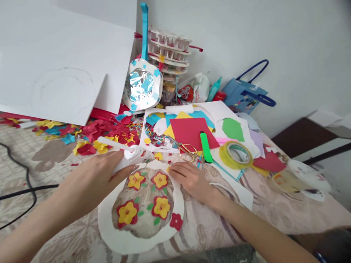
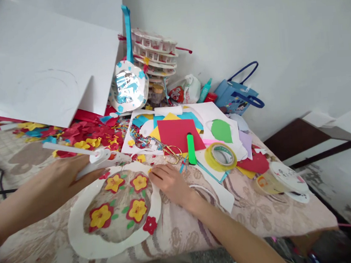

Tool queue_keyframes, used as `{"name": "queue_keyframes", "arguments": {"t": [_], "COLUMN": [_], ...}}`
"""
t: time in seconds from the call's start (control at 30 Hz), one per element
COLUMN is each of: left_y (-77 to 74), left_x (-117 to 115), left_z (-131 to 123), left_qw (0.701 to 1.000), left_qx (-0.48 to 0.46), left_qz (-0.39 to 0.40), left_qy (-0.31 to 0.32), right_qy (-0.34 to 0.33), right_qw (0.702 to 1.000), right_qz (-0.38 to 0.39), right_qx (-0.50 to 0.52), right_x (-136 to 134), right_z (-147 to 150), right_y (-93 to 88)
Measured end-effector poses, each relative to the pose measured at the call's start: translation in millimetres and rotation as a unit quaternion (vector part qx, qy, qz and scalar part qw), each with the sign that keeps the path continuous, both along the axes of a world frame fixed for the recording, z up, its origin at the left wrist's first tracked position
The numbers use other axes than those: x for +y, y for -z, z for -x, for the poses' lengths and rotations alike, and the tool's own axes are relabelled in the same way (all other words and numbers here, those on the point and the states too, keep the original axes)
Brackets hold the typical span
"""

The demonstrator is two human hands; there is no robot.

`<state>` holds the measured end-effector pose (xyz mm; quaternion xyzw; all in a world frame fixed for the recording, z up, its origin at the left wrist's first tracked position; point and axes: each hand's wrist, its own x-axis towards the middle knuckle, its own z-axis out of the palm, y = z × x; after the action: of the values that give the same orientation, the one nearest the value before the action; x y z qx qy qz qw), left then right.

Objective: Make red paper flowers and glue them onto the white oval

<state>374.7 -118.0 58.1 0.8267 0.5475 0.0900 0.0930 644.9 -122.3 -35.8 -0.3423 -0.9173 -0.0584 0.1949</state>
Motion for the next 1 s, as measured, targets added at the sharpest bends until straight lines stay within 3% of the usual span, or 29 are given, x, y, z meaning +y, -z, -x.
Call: {"name": "queue_keyframes", "arguments": {"t": [0.3, 0.6, 1.0], "left_y": [-4.9, -1.5, -10.4], "left_x": [-2, -1, -3], "left_z": [3, 12, 12], "left_qw": [0.999, 0.999, 0.997], "left_qx": [0.024, 0.001, 0.019], "left_qz": [0.014, 0.016, 0.036], "left_qy": [-0.026, -0.036, -0.063], "right_qy": [0.054, 0.111, 0.099], "right_qw": [0.982, 0.951, 0.943], "right_qz": [0.118, 0.142, 0.211], "right_qx": [0.136, 0.252, 0.237], "right_x": [-7, 6, 17], "right_z": [-3, 8, 12], "right_y": [4.8, -4.5, 6.2]}}
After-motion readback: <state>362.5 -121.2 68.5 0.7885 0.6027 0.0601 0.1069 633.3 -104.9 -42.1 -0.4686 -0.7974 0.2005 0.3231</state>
